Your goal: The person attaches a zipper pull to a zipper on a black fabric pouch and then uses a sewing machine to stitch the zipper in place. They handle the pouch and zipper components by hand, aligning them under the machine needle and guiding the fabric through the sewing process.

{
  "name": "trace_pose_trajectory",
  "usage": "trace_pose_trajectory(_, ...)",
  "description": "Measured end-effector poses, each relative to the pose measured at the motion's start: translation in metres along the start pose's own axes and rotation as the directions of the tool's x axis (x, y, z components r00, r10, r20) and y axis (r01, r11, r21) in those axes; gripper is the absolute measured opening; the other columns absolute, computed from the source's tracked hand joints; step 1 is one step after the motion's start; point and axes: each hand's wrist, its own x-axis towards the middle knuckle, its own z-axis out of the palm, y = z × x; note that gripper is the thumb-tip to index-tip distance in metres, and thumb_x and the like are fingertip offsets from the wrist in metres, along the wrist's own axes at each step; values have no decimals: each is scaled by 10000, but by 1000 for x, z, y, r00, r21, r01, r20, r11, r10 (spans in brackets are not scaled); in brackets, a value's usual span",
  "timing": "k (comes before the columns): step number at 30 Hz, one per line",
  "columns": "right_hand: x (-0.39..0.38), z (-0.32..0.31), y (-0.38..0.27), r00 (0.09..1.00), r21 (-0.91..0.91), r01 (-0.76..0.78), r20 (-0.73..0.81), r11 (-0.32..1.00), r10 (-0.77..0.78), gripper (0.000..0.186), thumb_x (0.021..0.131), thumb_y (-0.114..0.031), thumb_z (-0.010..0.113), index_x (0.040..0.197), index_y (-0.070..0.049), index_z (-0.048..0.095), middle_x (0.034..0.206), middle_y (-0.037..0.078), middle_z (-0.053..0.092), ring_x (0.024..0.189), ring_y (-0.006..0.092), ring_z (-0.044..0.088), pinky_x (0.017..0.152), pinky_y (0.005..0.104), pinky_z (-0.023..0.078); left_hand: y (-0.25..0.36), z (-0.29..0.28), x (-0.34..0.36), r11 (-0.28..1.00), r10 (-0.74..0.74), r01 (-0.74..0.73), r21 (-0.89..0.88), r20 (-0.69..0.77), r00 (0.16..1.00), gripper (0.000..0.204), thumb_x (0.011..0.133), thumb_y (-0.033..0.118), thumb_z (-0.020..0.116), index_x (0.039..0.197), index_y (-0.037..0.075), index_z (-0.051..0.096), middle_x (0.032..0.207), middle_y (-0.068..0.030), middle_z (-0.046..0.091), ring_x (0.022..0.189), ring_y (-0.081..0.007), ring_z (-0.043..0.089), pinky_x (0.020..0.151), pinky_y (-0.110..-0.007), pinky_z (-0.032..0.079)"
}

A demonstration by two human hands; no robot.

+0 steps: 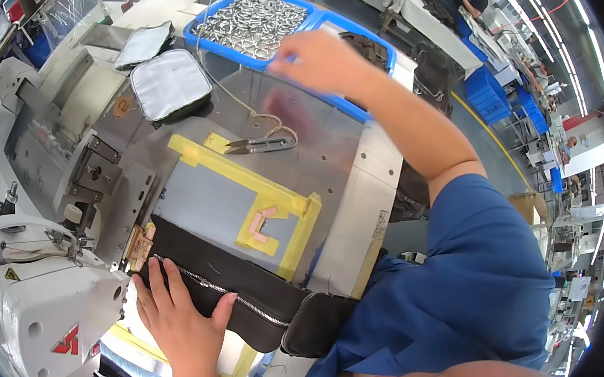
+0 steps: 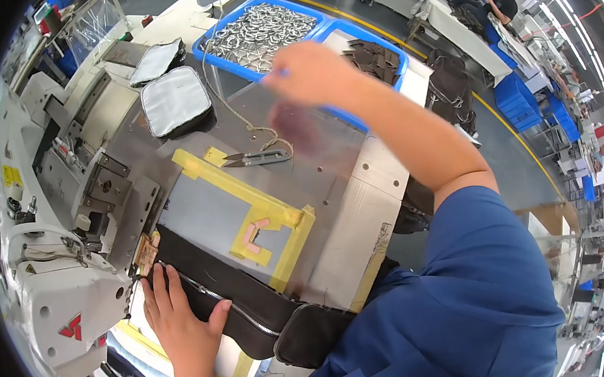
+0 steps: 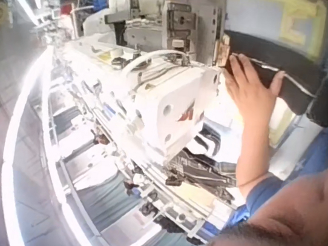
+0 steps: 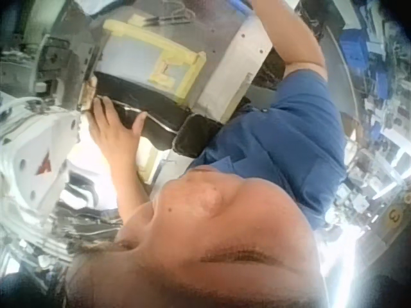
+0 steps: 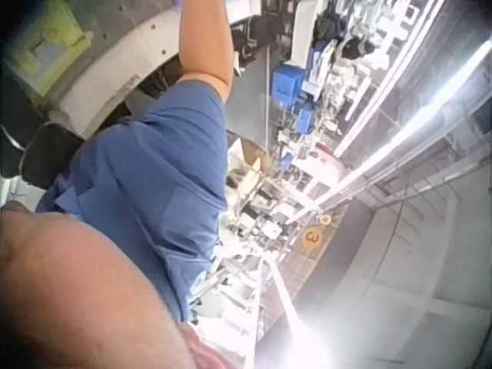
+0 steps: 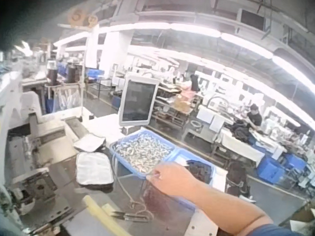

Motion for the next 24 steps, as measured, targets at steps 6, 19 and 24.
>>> trace_pose_trajectory(6,-21,-28,149,873,-326,-442,57,835,484,378,858,-418,784,929,-47,802,981,203,774,993,358,741,903,460,574,2,0,0,999,-14,15,-43,3,1000,1037,791,686,751,1506,-20,494,1572,-231,467,1475,-530,370,1163,-618,341)
trace_pose_trajectory(19,-13,-22,135,888,-539,-417,-71,731,454,238,872,-199,669,956,-15,795,1036,263,759,1014,428,742,915,512,582,2,-3,0,992,-27,23,-128,-37,999,1013,712,505,884,1488,-24,506,1562,-231,478,1466,-479,389,1195,-572,307)
trace_pose_trajectory(24,5,-12,37,971,-358,-114,-236,927,28,218,971,-135,598,1072,17,719,989,227,755,936,407,738,846,486,579,-2,-5,-1,987,99,-116,-112,-150,984,806,791,537,804,1334,-37,644,1372,-197,638,1337,-395,539,1150,-533,386)
